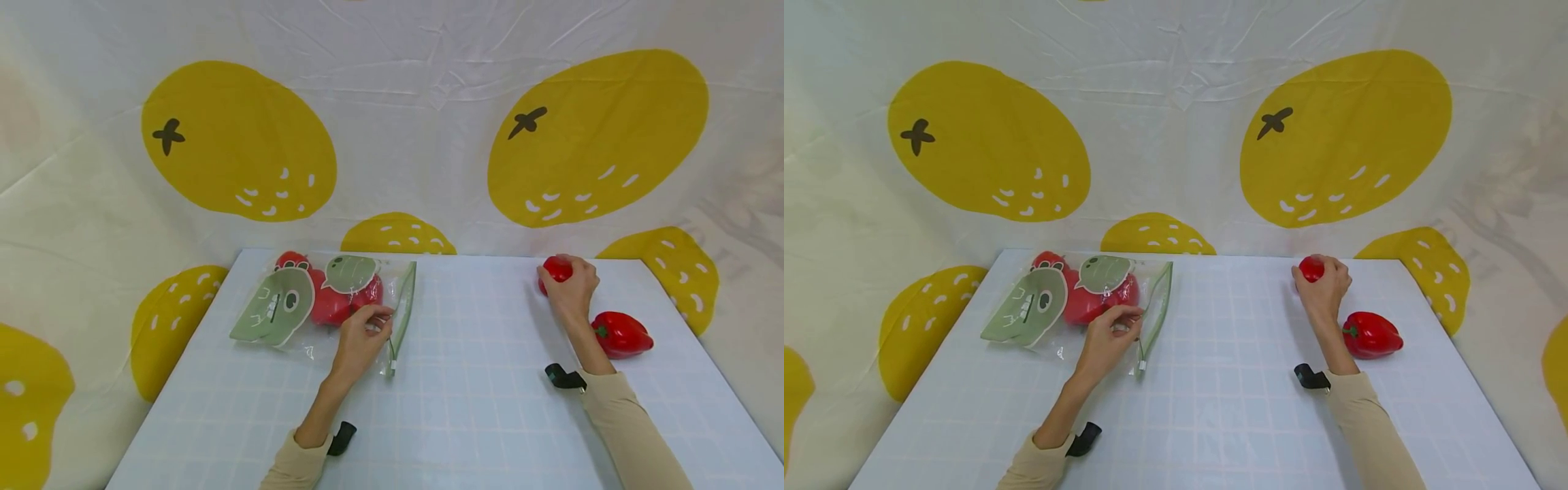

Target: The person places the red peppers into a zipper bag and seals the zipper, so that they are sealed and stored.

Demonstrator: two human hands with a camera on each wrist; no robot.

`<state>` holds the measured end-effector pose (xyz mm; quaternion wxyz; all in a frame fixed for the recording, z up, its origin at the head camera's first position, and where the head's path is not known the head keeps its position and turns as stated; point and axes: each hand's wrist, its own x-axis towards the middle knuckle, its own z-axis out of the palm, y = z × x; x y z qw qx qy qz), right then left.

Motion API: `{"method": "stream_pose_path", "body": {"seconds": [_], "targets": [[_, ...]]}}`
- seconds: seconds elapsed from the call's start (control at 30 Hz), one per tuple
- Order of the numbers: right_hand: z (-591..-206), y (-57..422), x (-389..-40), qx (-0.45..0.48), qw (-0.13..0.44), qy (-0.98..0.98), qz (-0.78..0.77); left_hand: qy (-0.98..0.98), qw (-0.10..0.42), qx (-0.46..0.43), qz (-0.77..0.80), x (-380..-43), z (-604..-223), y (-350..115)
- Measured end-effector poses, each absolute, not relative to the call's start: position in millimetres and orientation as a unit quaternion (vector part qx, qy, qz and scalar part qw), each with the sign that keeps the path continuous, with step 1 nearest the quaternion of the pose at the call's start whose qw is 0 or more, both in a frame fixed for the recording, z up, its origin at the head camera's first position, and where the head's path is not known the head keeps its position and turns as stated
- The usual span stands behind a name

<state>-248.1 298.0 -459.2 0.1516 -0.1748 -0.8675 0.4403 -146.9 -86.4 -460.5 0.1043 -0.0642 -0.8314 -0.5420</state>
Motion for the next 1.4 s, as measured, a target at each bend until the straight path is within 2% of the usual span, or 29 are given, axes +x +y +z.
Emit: {"method": "stream_pose_path", "body": {"seconds": [0.6, 1.4], "targets": [[-456.9, 303.7, -244.0, -0.187, 0.113, -0.898, 0.383, -0.822, 0.109, -0.068, -0.555, -146.2, -459.4, -86.6], [-453.6, 305.2, -224.4, -0.159, 0.088, -0.883, 0.433, -0.828, 0.1, -0.064, -0.548, -146.9, -457.6, -87.0]]}}
